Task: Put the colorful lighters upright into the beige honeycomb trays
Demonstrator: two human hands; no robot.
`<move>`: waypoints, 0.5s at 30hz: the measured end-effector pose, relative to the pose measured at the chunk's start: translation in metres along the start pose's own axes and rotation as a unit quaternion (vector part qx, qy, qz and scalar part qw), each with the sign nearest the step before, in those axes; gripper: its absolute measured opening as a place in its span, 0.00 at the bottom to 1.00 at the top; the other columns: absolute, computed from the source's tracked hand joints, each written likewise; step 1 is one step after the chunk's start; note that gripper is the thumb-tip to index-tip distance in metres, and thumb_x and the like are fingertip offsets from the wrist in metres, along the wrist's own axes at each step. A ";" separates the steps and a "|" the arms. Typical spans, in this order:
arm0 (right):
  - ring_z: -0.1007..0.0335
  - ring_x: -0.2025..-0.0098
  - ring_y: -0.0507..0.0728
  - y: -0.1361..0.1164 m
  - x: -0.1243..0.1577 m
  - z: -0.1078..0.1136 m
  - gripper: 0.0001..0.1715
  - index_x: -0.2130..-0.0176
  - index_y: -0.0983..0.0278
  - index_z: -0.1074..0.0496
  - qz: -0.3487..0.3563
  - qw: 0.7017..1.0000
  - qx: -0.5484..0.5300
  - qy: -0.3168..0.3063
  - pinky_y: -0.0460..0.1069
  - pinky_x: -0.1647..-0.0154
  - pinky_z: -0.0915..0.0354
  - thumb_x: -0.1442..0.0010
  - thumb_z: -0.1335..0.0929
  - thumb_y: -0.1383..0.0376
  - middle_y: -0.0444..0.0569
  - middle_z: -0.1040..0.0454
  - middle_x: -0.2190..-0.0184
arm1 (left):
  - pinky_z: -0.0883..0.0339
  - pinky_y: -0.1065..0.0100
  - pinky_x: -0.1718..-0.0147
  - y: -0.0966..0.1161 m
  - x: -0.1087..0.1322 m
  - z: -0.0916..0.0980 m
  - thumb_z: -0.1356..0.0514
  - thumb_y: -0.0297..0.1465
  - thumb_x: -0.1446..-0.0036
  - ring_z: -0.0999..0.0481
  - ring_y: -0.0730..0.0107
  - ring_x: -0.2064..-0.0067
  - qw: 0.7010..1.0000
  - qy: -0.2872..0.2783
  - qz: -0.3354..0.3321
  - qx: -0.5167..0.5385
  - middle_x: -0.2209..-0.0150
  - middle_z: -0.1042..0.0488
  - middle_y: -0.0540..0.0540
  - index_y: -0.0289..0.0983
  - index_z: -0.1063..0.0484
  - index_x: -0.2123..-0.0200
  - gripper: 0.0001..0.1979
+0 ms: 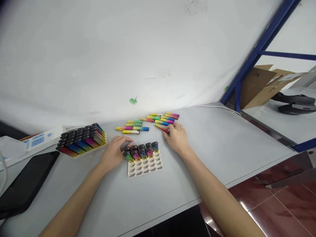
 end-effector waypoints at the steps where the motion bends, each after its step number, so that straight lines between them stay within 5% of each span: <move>1: 0.36 0.51 0.67 0.000 0.002 0.001 0.15 0.56 0.62 0.24 -0.004 1.000 -0.005 -0.003 0.61 0.48 0.38 0.39 0.34 0.58 0.58 0.31 0.54 | 0.34 0.55 0.54 0.000 0.000 0.000 0.45 0.35 0.35 0.28 0.56 0.52 1.000 0.000 0.001 0.002 0.59 0.23 0.45 0.40 0.27 0.61 0.08; 6: 0.33 0.51 0.64 0.006 0.004 0.011 0.12 0.61 0.62 0.27 -0.045 0.979 -0.198 0.004 0.59 0.47 0.37 0.42 0.31 0.57 0.54 0.29 0.56 | 0.33 0.54 0.54 0.000 0.001 0.000 0.45 0.35 0.35 0.29 0.56 0.52 1.000 -0.002 0.000 0.004 0.58 0.23 0.45 0.40 0.27 0.61 0.08; 11: 0.28 0.63 0.55 -0.001 0.005 0.022 0.17 0.64 0.59 0.38 -0.116 0.841 -0.528 -0.008 0.53 0.58 0.33 0.41 0.32 0.51 0.45 0.25 0.65 | 0.33 0.55 0.53 0.001 0.001 0.000 0.45 0.35 0.35 0.29 0.56 0.52 1.000 -0.007 -0.001 0.003 0.58 0.23 0.44 0.40 0.27 0.61 0.09; 15: 0.49 0.83 0.48 -0.012 0.009 0.022 0.17 0.63 0.57 0.42 -0.168 0.770 -0.614 -0.050 0.44 0.81 0.49 0.42 0.31 0.52 0.34 0.38 0.80 | 0.33 0.55 0.53 0.002 0.001 0.001 0.45 0.35 0.35 0.29 0.56 0.52 1.000 -0.005 0.004 0.003 0.58 0.23 0.45 0.40 0.27 0.61 0.08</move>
Point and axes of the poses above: each hand's wrist, its own x-axis away from the middle knuckle, its own z-axis out of the back of the hand, y = z × x, the point moved 3 cm from there along -x, towards the middle knuckle
